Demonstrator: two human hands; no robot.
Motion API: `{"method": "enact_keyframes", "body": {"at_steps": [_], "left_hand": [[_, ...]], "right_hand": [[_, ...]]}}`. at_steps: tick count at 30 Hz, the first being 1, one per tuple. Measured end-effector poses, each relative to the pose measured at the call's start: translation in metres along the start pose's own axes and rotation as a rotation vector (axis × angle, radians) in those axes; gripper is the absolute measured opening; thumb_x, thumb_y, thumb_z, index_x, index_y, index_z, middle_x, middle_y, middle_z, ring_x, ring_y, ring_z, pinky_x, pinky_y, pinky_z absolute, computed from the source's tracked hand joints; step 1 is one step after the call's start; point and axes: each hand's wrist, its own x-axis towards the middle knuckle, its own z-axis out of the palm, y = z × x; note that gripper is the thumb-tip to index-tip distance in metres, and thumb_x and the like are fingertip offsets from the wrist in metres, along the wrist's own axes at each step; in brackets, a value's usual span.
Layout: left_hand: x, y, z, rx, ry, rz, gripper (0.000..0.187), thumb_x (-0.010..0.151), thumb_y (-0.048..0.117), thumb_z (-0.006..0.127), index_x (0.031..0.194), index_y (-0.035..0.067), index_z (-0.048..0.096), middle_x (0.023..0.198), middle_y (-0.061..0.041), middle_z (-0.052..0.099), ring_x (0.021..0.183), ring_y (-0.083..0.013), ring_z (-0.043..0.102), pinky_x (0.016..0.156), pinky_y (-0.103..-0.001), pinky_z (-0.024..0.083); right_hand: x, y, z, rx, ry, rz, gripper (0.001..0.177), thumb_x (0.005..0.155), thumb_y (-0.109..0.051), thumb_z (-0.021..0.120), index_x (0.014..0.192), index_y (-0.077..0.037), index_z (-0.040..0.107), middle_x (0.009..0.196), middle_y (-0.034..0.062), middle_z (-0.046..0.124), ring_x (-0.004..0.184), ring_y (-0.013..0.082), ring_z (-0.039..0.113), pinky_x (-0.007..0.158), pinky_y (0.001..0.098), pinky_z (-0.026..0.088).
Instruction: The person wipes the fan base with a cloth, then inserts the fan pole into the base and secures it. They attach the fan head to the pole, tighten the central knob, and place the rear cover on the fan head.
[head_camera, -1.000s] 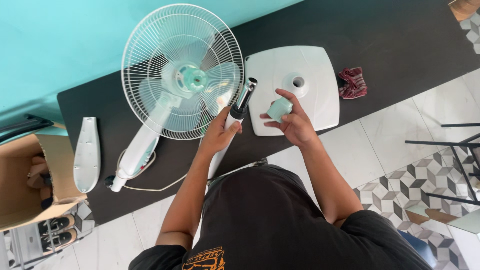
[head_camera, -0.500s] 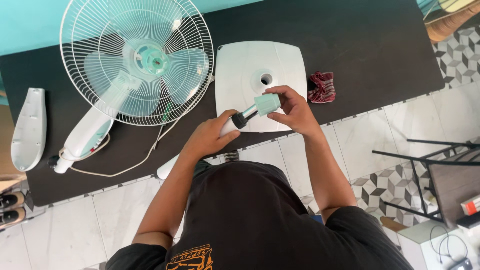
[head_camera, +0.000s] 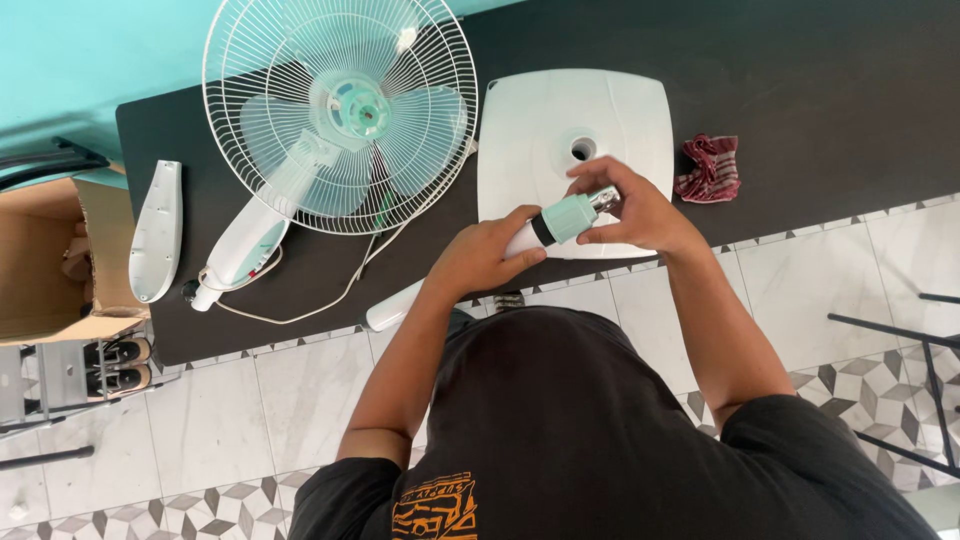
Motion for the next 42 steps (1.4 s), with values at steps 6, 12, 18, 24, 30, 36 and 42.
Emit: {"method": "enact_keyframes", "body": {"at_steps": [6, 12, 18, 24, 30, 36, 42], "left_hand": [[0.010, 0.000, 0.009, -0.072, -0.012, -0.051, 0.052, 0.094, 0.044, 0.065, 0.134, 0.014, 0.050, 0.087, -0.020, 0.074, 0.082, -0.0401, 0.073, 0.071, -0.049, 0.054], [0.021, -0.010, 0.024, -0.108, -0.029, -0.078, 0.061, 0.089, 0.046, 0.074, 0.126, 0.005, 0.049, 0.095, -0.022, 0.074, 0.088, -0.0396, 0.074, 0.076, -0.046, 0.057], [0.031, -0.024, 0.039, -0.212, -0.037, -0.049, 0.096, 0.069, 0.061, 0.084, 0.128, -0.002, 0.042, 0.101, -0.025, 0.071, 0.096, -0.0384, 0.073, 0.082, -0.044, 0.057], [0.036, -0.021, 0.038, -0.317, -0.116, -0.146, 0.091, 0.068, 0.058, 0.084, 0.128, 0.001, 0.044, 0.094, -0.019, 0.072, 0.071, -0.0277, 0.074, 0.065, -0.037, 0.058], [0.038, -0.017, 0.039, -0.398, -0.167, -0.186, 0.061, 0.085, 0.045, 0.080, 0.117, 0.003, 0.050, 0.081, -0.014, 0.073, 0.064, -0.0154, 0.072, 0.062, -0.030, 0.056], [0.038, -0.023, 0.042, -0.467, -0.147, -0.172, 0.059, 0.083, 0.042, 0.081, 0.112, 0.003, 0.048, 0.081, -0.010, 0.069, 0.062, -0.0145, 0.070, 0.059, -0.029, 0.056], [0.031, -0.035, 0.032, -0.534, -0.131, -0.175, 0.065, 0.077, 0.042, 0.087, 0.112, 0.003, 0.048, 0.081, -0.010, 0.068, 0.062, -0.0135, 0.068, 0.059, -0.029, 0.056]], "right_hand": [[0.001, 0.024, 0.005, 0.344, 0.074, 0.101, 0.058, 0.069, 0.000, 0.090, 0.120, -0.002, 0.064, 0.111, 0.0072, 0.067, 0.104, 0.0181, 0.065, 0.091, 0.0358, 0.058], [-0.006, 0.040, 0.016, 0.419, 0.119, 0.076, 0.056, 0.068, 0.001, 0.087, 0.118, -0.005, 0.063, 0.116, 0.0056, 0.069, 0.114, 0.0183, 0.066, 0.104, 0.0390, 0.054], [-0.012, 0.040, 0.016, 0.418, 0.121, 0.099, 0.056, 0.072, -0.001, 0.085, 0.122, -0.007, 0.061, 0.121, 0.0087, 0.071, 0.119, 0.0226, 0.067, 0.109, 0.0419, 0.054], [-0.016, 0.040, 0.015, 0.445, 0.081, 0.044, 0.061, 0.078, -0.003, 0.081, 0.134, -0.006, 0.057, 0.128, 0.0095, 0.069, 0.125, 0.0242, 0.065, 0.113, 0.0425, 0.050], [-0.018, 0.045, 0.019, 0.415, 0.118, 0.092, 0.072, 0.082, -0.012, 0.084, 0.146, -0.003, 0.053, 0.125, 0.0094, 0.069, 0.122, 0.0222, 0.065, 0.108, 0.0417, 0.052], [-0.022, 0.063, 0.041, 0.544, 0.043, -0.032, 0.091, 0.084, -0.049, 0.079, 0.157, -0.013, 0.040, 0.136, 0.0094, 0.063, 0.131, 0.0268, 0.055, 0.115, 0.0435, 0.039], [-0.017, 0.086, 0.056, 1.014, 0.190, 0.075, 0.055, 0.091, -0.054, 0.076, 0.095, -0.012, 0.041, 0.132, 0.0108, 0.055, 0.139, 0.0327, 0.046, 0.117, 0.0582, 0.037]]}}
